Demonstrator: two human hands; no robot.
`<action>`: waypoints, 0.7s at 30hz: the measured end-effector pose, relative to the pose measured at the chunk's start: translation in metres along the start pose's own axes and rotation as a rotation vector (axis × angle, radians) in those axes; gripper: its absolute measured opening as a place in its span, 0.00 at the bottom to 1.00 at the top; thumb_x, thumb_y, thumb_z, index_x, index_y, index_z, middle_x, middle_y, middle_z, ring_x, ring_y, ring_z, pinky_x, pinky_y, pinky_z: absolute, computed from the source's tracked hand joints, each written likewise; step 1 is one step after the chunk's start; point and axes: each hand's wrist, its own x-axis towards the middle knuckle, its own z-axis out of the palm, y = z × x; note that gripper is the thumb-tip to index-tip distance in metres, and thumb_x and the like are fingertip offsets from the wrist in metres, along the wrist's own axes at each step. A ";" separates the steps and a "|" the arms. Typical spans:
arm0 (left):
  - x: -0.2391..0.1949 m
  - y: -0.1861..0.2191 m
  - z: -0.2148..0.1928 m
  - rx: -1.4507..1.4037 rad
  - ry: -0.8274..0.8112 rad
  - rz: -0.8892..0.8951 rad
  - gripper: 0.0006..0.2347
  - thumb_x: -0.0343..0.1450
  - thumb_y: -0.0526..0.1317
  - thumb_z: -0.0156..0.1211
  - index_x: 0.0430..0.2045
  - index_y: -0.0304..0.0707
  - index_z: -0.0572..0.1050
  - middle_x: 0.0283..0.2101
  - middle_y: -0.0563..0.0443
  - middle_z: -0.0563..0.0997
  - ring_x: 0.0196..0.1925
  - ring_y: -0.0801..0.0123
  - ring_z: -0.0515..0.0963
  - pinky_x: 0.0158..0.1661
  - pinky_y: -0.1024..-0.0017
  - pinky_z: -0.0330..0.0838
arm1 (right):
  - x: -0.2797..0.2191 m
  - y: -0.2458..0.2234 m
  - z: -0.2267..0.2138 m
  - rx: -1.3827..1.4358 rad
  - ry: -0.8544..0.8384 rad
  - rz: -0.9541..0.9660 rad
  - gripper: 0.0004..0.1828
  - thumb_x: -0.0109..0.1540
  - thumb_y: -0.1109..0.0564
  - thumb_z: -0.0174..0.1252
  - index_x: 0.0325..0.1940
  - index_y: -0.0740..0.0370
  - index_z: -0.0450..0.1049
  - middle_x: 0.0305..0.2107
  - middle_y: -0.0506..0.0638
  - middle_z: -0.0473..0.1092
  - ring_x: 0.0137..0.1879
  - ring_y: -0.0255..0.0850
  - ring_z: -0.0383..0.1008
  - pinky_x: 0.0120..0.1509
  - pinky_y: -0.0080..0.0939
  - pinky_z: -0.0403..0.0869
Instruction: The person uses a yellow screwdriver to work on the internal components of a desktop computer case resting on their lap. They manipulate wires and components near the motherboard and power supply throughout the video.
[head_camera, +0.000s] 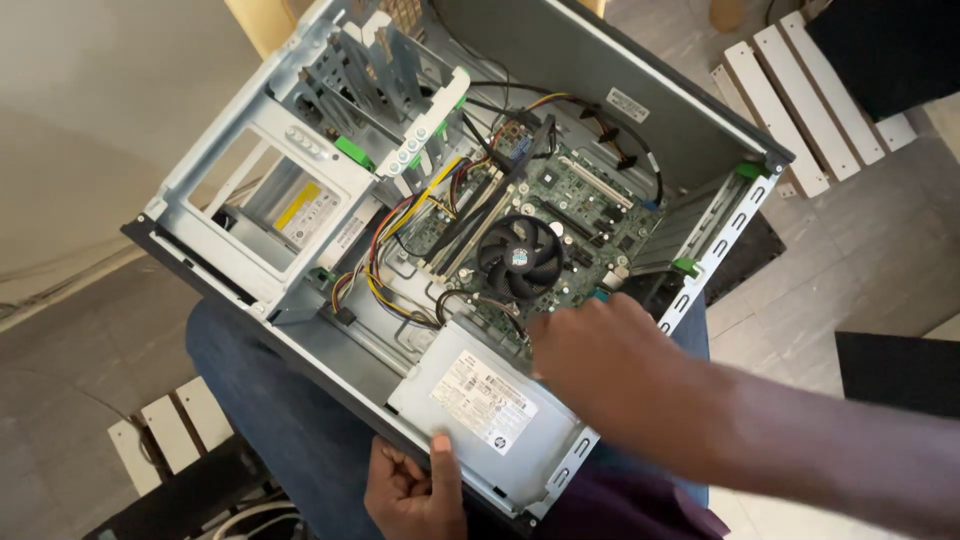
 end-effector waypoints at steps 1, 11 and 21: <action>0.000 -0.001 0.002 -0.004 -0.003 0.000 0.17 0.66 0.38 0.64 0.15 0.45 0.57 0.17 0.61 0.50 0.16 0.82 0.51 0.19 0.77 0.44 | -0.005 0.007 -0.006 -0.002 0.000 0.004 0.14 0.69 0.46 0.54 0.48 0.58 0.71 0.35 0.54 0.77 0.41 0.61 0.81 0.40 0.64 0.77; -0.003 0.005 0.006 0.039 0.070 0.014 0.16 0.65 0.40 0.63 0.14 0.46 0.58 0.14 0.64 0.51 0.14 0.86 0.49 0.15 0.79 0.42 | -0.013 0.001 0.009 -0.236 0.225 -0.529 0.06 0.55 0.71 0.60 0.31 0.64 0.78 0.30 0.60 0.69 0.31 0.50 0.71 0.28 0.50 0.74; 0.001 -0.008 0.004 -0.004 0.061 0.035 0.15 0.63 0.43 0.65 0.14 0.45 0.61 0.14 0.65 0.49 0.16 0.85 0.47 0.17 0.81 0.42 | -0.004 0.009 -0.029 0.124 -0.010 -0.174 0.17 0.54 0.72 0.47 0.44 0.59 0.65 0.28 0.57 0.72 0.31 0.65 0.77 0.31 0.68 0.73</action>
